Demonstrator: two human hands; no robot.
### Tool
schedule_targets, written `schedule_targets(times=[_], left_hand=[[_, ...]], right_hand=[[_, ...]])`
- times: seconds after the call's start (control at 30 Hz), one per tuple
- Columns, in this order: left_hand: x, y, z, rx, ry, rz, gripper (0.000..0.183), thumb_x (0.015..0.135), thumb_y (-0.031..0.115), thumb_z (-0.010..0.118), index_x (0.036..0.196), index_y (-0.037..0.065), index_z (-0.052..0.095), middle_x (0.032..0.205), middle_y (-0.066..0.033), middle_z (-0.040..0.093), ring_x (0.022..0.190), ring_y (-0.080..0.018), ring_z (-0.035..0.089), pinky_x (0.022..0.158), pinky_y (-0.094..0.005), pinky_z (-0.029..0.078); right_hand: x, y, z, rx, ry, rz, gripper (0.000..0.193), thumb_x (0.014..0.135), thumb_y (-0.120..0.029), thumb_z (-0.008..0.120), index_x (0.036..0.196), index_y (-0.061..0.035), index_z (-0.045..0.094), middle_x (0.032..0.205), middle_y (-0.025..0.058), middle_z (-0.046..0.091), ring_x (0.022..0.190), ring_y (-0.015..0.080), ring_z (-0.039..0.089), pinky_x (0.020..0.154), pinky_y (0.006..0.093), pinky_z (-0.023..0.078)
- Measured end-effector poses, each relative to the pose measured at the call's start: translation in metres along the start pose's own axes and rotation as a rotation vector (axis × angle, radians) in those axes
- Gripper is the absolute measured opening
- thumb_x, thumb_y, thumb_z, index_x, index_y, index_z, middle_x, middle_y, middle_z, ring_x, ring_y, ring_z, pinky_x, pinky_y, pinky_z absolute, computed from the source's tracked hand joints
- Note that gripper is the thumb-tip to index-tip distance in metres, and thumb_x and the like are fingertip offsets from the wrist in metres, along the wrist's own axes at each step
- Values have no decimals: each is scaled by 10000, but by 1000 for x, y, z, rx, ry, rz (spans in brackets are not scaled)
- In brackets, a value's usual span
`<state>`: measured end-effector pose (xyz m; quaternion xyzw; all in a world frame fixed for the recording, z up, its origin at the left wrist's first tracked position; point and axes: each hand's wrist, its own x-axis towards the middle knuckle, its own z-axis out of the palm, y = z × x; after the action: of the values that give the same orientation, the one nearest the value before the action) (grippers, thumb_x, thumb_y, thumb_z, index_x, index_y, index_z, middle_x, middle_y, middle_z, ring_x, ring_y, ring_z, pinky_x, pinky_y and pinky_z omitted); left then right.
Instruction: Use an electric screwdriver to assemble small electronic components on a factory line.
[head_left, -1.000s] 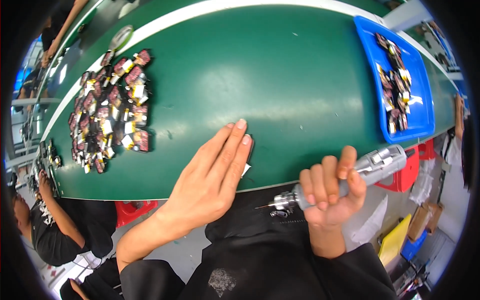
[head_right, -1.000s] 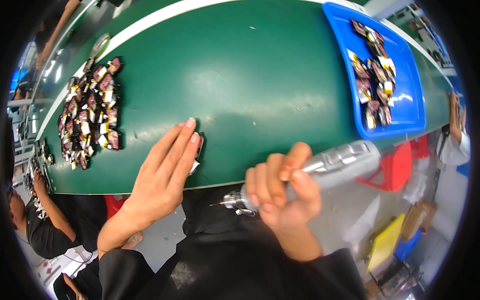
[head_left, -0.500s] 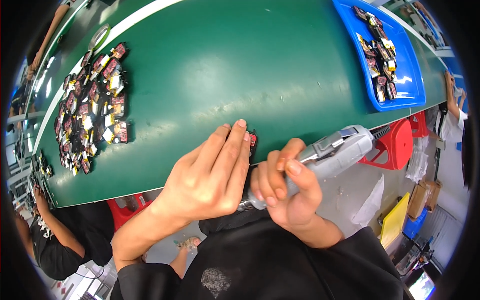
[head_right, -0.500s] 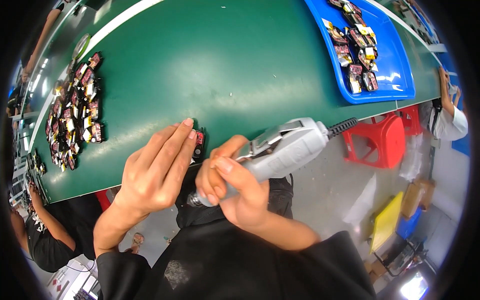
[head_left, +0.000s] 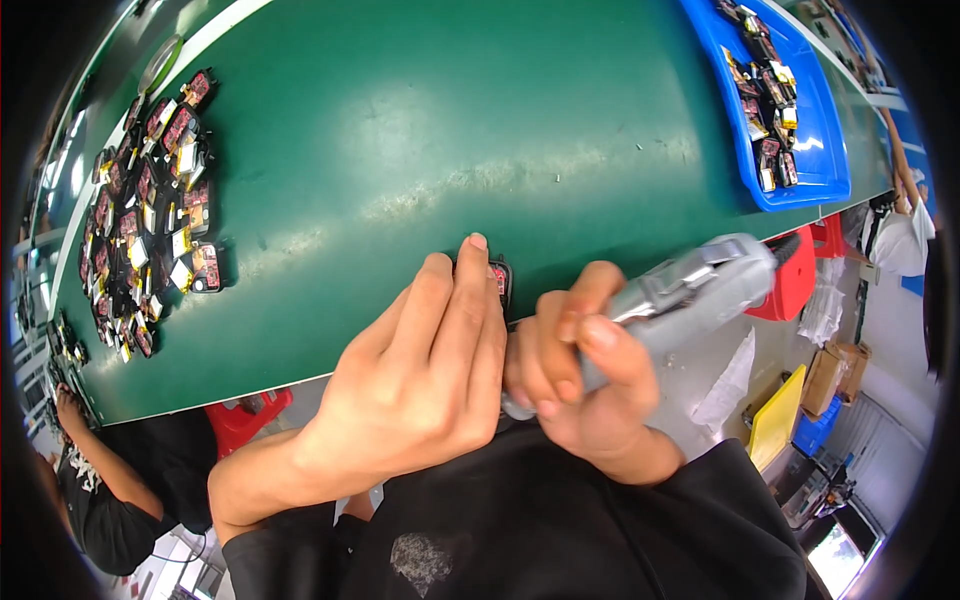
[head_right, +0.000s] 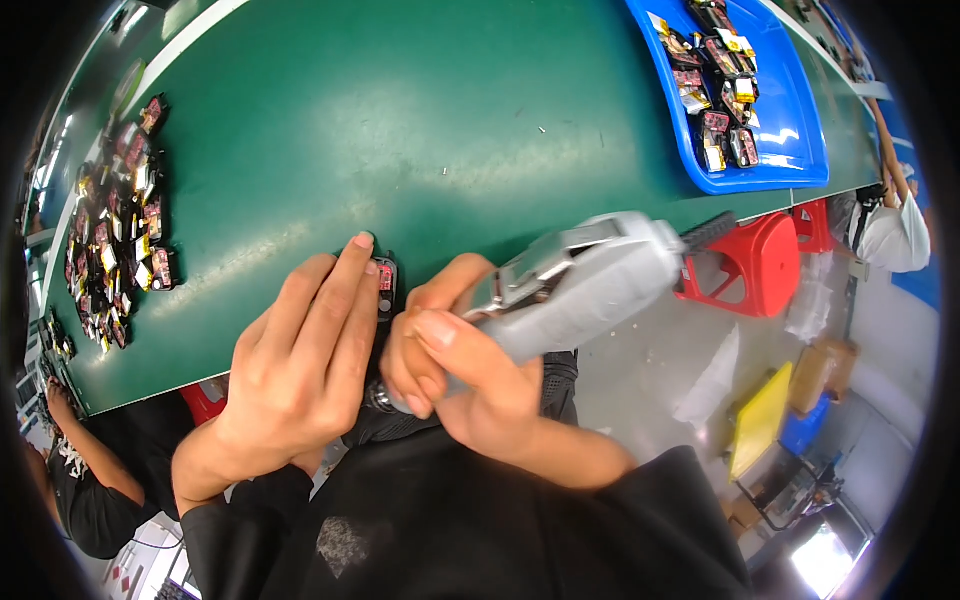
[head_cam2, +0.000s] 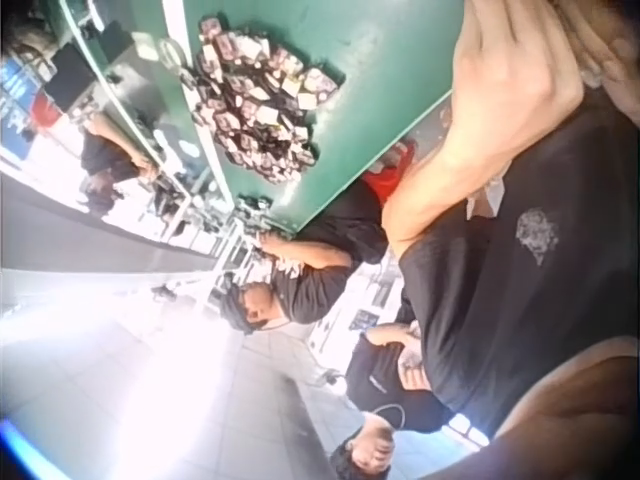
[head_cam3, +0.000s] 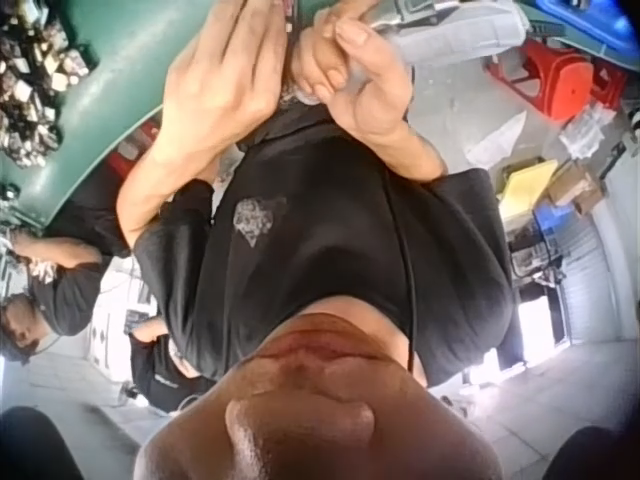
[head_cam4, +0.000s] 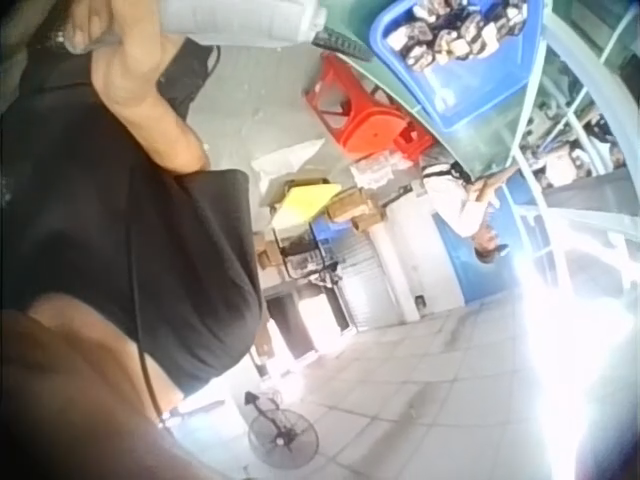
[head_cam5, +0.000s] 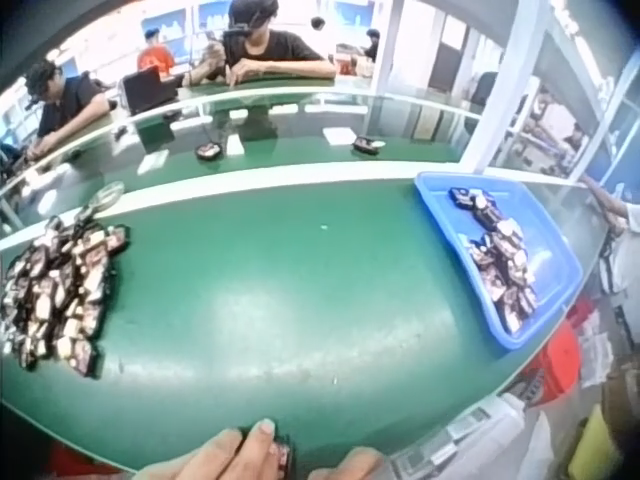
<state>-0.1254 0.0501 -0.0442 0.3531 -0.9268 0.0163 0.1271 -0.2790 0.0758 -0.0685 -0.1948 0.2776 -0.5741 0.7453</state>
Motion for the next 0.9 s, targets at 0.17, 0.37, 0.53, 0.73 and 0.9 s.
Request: schedule_targets(times=[0.17,0.37,0.53,0.73,0.9], left_hand=[[-4,-3,1,-33,32,-4,341,604,41,622,881,-157,649,1014,-273,624,889,-305,593,706,-311,547],[-6,3,5,42,27,-11,383,575,24,605,905,-164,653,1028,-276,624,894,-302,596,723,-305,545],[-8,5,8,43,56,-62,371,568,15,612,890,-164,657,1013,-275,629,882,-295,601,725,-298,544],[-6,5,12,25,124,-66,344,558,-1,633,861,-161,656,981,-253,634,859,-287,596,708,-295,540],[-8,10,9,-53,76,-106,366,626,-90,643,980,-170,600,1101,-260,591,876,-326,600,657,-356,549]], right_hand=[[25,-54,-10,-61,-306,-177,226,973,-296,467,879,-93,431,536,-7,424,397,94,422,449,269,417],[55,-81,2,-228,-407,-265,292,984,-365,428,879,-96,470,553,-14,421,436,104,425,520,263,410],[65,-74,0,-258,-465,-247,322,989,-382,395,937,-85,505,578,-6,430,478,103,428,547,270,400],[66,-75,-2,-295,-461,-209,324,994,-383,378,930,-90,500,578,-9,429,473,110,426,554,272,400],[79,-74,-2,-310,-536,-161,307,1001,-360,358,903,-95,477,575,-13,423,471,101,422,551,270,400]])
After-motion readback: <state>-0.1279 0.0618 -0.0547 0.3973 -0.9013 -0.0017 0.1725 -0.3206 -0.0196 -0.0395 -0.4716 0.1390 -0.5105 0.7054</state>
